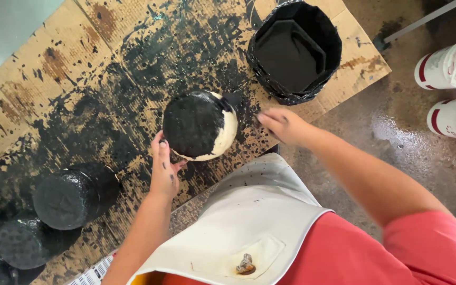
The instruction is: Applying black wax to cheese wheels using a brush and organizing them in crates
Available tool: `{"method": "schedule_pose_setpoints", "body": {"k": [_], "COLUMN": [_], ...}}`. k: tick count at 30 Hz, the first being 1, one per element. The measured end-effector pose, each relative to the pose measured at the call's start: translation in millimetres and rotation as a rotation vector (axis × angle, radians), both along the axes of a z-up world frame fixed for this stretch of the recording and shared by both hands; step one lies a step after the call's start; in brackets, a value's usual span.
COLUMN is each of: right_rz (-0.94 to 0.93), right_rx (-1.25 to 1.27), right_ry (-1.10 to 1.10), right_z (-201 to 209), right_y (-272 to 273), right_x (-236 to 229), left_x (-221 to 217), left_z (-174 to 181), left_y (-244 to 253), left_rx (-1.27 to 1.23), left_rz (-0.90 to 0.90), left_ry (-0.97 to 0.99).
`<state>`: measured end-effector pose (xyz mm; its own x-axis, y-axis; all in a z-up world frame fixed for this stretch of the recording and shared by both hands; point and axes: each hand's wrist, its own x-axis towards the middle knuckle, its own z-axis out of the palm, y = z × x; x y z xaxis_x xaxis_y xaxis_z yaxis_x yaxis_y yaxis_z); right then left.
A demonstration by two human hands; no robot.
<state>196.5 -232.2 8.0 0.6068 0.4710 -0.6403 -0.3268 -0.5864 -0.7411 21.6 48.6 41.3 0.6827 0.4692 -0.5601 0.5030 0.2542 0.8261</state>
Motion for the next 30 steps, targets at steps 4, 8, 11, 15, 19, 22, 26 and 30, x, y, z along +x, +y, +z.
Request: {"method": "schedule_pose_setpoints", "body": {"k": [4, 8, 11, 15, 19, 22, 26, 30], "right_rz": [0.045, 0.077, 0.069, 0.139, 0.019, -0.019, 0.033, -0.016], "right_rx": [-0.031, -0.072, -0.130, -0.083, 0.080, 0.096, -0.015, 0.019], "right_ry": [-0.063, -0.045, 0.067, 0.115, 0.084, 0.082, -0.012, -0.133], "right_z": [24, 3, 20, 28, -56, -56, 8, 90], "right_y": [56, 61, 10, -4, 37, 28, -29, -83], "right_x": [29, 37, 29, 21, 37, 28, 14, 39], "left_x": [-9, -12, -11, -21, -28, -21, -5, 3], "left_z": [-1, -13, -9, -31, -43, -33, -3, 7], "left_y": [-3, 3, -1, 2, 4, -16, -57, -76], "left_rx": [-0.045, -0.070, -0.076, -0.067, -0.022, 0.155, 0.254, 0.407], "left_rz": [0.001, 0.019, 0.020, 0.047, 0.017, -0.013, 0.056, 0.068], "left_ry": [-0.033, -0.052, -0.059, -0.086, -0.112, -0.165, -0.086, 0.033]}}
